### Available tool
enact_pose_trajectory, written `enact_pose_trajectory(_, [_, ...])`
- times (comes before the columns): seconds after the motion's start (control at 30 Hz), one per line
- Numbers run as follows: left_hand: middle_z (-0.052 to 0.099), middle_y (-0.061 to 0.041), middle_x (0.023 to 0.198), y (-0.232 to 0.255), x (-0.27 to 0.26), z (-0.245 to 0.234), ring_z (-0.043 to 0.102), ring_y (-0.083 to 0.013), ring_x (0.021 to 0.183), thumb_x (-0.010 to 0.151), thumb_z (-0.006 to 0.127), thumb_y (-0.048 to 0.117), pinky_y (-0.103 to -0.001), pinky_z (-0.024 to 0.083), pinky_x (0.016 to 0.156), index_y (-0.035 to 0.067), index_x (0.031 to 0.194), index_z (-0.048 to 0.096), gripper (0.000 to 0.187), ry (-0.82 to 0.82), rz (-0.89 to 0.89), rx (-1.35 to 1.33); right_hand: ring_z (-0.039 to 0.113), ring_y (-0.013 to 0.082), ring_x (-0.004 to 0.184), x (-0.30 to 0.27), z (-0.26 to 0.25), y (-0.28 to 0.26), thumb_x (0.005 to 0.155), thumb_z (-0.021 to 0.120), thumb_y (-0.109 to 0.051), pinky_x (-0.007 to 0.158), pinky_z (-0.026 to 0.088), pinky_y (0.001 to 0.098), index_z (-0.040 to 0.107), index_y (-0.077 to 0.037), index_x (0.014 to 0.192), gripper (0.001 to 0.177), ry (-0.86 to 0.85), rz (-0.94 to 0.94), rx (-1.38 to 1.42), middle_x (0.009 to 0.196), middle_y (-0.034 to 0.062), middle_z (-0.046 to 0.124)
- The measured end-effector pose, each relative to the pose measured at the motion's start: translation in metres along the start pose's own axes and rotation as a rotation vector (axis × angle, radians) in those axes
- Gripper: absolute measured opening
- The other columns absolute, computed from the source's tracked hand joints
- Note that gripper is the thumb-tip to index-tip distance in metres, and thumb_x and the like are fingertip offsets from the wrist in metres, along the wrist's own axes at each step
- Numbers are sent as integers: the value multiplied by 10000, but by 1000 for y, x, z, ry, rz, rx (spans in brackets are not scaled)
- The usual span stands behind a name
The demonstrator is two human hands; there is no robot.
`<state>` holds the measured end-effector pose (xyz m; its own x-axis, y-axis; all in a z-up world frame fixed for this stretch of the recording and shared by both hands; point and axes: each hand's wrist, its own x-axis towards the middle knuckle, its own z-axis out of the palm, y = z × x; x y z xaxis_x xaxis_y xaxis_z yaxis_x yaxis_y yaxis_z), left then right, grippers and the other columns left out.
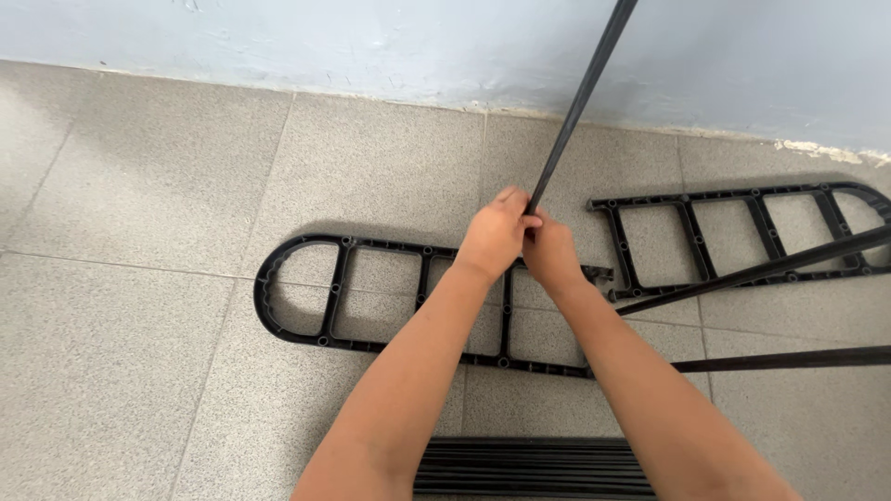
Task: The person assembles a black plastic furniture frame by inserting multiple black metal rods into the slots of two connected base pieces. They pick up rods one by one and push them into place, gradually building the structure on the floor.
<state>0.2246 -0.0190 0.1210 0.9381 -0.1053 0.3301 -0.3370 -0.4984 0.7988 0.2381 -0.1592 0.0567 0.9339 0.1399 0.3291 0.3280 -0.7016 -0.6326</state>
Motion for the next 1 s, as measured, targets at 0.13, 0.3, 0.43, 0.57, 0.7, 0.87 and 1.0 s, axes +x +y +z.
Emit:
enact_pose_trajectory(0.13, [663, -128, 1118, 1, -6, 6, 688, -384, 977, 974, 622, 162, -456, 561, 845, 28, 1059, 619, 159, -89, -43, 13, 704, 425, 732, -8, 7, 11, 912, 666, -70, 602, 549, 458, 628, -3, 1096, 200, -29, 75, 51, 799, 238, 697])
enact_pose_trajectory(0.3, [633, -127, 1088, 4, -19, 20, 655, -386, 1036, 964, 628, 123, -465, 551, 845, 35, 1027, 582, 118, 52, 93, 24, 682, 434, 710, -16, 17, 31, 908, 689, -90, 581, 528, 472, 586, 11, 988, 166, 9, -59, -117, 768, 227, 688])
enact_pose_trajectory(0.43, [619, -118, 1098, 3, -21, 22, 650, -367, 1024, 970, 608, 110, -449, 554, 833, 37, 1054, 571, 118, 58, 21, 10, 700, 386, 663, -16, 24, 34, 928, 653, -113, 551, 544, 445, 564, -5, 1066, 197, -78, 72, -109, 767, 190, 696])
enact_pose_trajectory(0.57, [623, -113, 1094, 7, -20, 22, 648, -368, 1018, 954, 634, 127, -454, 546, 815, 38, 1026, 577, 128, 71, 25, 49, 695, 411, 682, -15, 20, 27, 903, 674, -130, 558, 541, 462, 559, -4, 1134, 287, -66, 80, -66, 770, 205, 704])
enact_pose_trajectory(0.7, [620, -111, 1079, 8, -19, 22, 653, -360, 1014, 961, 626, 120, -442, 553, 826, 45, 1047, 586, 121, 69, -4, 48, 696, 422, 700, -14, 19, 27, 910, 683, -143, 570, 541, 465, 550, 10, 1131, 300, -27, 0, -41, 792, 214, 706])
enact_pose_trajectory(0.87, [623, -110, 1077, 1, -17, 22, 657, -357, 1004, 962, 639, 127, -437, 552, 823, 43, 1038, 591, 124, 89, 13, 13, 689, 435, 718, -10, 22, 31, 894, 678, -115, 594, 540, 473, 532, 30, 1162, 338, -38, -47, -95, 783, 220, 705])
enact_pose_trajectory(1.0, [617, -109, 1058, -5, -17, 25, 660, -352, 994, 953, 641, 130, -428, 557, 821, 36, 1057, 590, 149, 113, 80, 64, 701, 411, 711, -12, 24, 35, 897, 695, -138, 580, 547, 455, 550, 24, 1077, 282, -66, 0, -74, 783, 215, 708])
